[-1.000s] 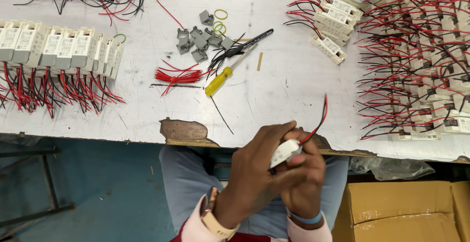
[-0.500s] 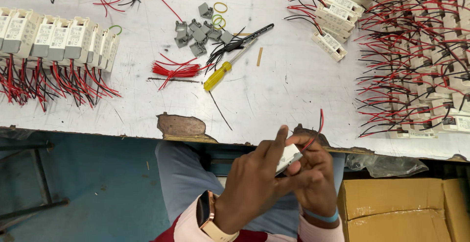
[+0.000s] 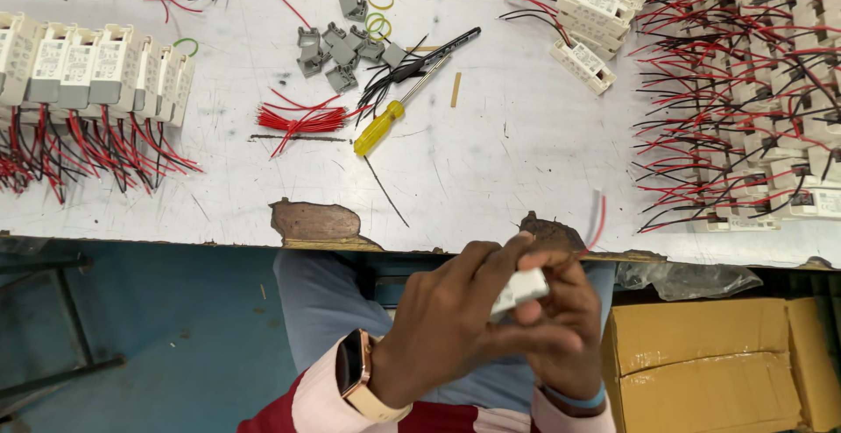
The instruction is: The person assembles small white electrical components by inserting red and black wires into terminals and securing them with a screwdriver. They repeatedly pick up components, insert wires, tighten connections, and place the finished units into a stack on the table.
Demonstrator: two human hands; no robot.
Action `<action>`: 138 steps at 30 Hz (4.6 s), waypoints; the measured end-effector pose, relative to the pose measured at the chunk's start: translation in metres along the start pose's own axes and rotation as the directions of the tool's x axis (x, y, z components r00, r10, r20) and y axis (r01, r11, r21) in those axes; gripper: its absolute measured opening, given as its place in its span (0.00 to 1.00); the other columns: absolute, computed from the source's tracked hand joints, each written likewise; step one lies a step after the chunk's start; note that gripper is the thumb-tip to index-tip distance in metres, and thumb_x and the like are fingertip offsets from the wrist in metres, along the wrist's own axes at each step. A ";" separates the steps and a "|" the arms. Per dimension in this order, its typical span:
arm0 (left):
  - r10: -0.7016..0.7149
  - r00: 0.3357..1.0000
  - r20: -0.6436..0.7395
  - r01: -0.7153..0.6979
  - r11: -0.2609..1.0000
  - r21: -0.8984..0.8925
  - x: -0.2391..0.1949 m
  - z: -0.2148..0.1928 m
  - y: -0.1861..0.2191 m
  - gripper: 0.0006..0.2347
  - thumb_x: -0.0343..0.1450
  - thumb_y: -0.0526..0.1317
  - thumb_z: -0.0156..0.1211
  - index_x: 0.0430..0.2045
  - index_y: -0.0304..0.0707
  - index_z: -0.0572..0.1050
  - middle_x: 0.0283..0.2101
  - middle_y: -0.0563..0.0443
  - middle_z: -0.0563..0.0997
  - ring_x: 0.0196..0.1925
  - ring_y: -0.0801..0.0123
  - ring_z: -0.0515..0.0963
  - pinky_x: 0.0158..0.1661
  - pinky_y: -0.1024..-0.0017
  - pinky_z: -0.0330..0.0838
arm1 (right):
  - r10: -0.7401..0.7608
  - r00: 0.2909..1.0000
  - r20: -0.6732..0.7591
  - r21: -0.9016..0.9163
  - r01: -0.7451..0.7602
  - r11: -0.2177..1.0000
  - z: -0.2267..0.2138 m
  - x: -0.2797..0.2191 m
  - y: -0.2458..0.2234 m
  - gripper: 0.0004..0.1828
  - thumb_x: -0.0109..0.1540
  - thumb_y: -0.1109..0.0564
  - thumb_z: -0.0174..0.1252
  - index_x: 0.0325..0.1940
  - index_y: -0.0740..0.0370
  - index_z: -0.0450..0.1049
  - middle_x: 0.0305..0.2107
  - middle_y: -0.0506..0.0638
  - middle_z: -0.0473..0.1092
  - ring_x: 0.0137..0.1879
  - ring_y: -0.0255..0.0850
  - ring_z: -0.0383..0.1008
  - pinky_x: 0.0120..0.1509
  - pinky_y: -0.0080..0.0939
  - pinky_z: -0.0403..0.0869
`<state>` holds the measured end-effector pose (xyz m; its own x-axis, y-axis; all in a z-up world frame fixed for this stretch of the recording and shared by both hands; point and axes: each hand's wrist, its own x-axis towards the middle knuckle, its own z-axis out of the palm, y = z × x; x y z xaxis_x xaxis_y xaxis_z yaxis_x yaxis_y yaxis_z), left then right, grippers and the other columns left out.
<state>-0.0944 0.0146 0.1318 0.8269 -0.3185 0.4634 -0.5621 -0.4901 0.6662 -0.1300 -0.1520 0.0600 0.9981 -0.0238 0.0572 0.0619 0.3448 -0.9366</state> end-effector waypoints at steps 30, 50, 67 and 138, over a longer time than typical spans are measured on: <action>-0.501 0.801 0.327 0.574 0.487 -0.658 0.014 0.015 -0.077 0.15 0.74 0.46 0.61 0.47 0.33 0.81 0.31 0.53 0.82 0.22 0.82 0.75 0.22 0.83 0.67 | -0.005 0.974 0.228 -0.325 0.080 0.942 -0.013 0.077 -0.007 0.29 0.71 0.43 0.49 0.67 0.68 0.71 0.45 0.48 0.77 0.48 0.31 0.74 0.53 0.31 0.73; -0.537 0.841 0.068 0.423 0.574 -0.701 0.003 0.050 -0.060 0.19 0.76 0.51 0.55 0.48 0.32 0.74 0.42 0.50 0.82 0.45 0.75 0.77 0.47 0.75 0.71 | 0.085 0.993 -0.084 -0.238 -0.103 0.966 0.027 0.068 -0.006 0.22 0.67 0.55 0.57 0.62 0.70 0.75 0.40 0.52 0.78 0.43 0.31 0.74 0.45 0.30 0.73; -0.215 0.963 -0.161 0.112 0.866 -0.488 -0.003 0.024 -0.041 0.20 0.66 0.49 0.76 0.42 0.31 0.79 0.35 0.50 0.84 0.35 0.72 0.86 0.38 0.77 0.80 | -0.298 0.950 0.094 -0.534 0.301 0.790 0.049 0.032 -0.015 0.12 0.64 0.67 0.54 0.50 0.69 0.79 0.25 0.48 0.79 0.31 0.32 0.78 0.38 0.29 0.74; -0.494 0.236 -0.837 0.140 0.870 -0.473 -0.028 -0.204 -0.267 0.15 0.74 0.37 0.59 0.55 0.32 0.74 0.49 0.41 0.85 0.38 0.59 0.86 0.35 0.68 0.80 | -0.081 0.996 -0.022 -0.648 0.048 0.760 -0.029 0.124 0.054 0.10 0.66 0.59 0.63 0.47 0.70 0.81 0.33 0.54 0.79 0.38 0.36 0.78 0.41 0.34 0.73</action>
<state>0.0298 0.3203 0.0601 0.4598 0.8462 0.2695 -0.3803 -0.0866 0.9208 -0.0025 -0.1637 0.0063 0.9895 -0.0723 0.1253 0.0928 -0.3471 -0.9332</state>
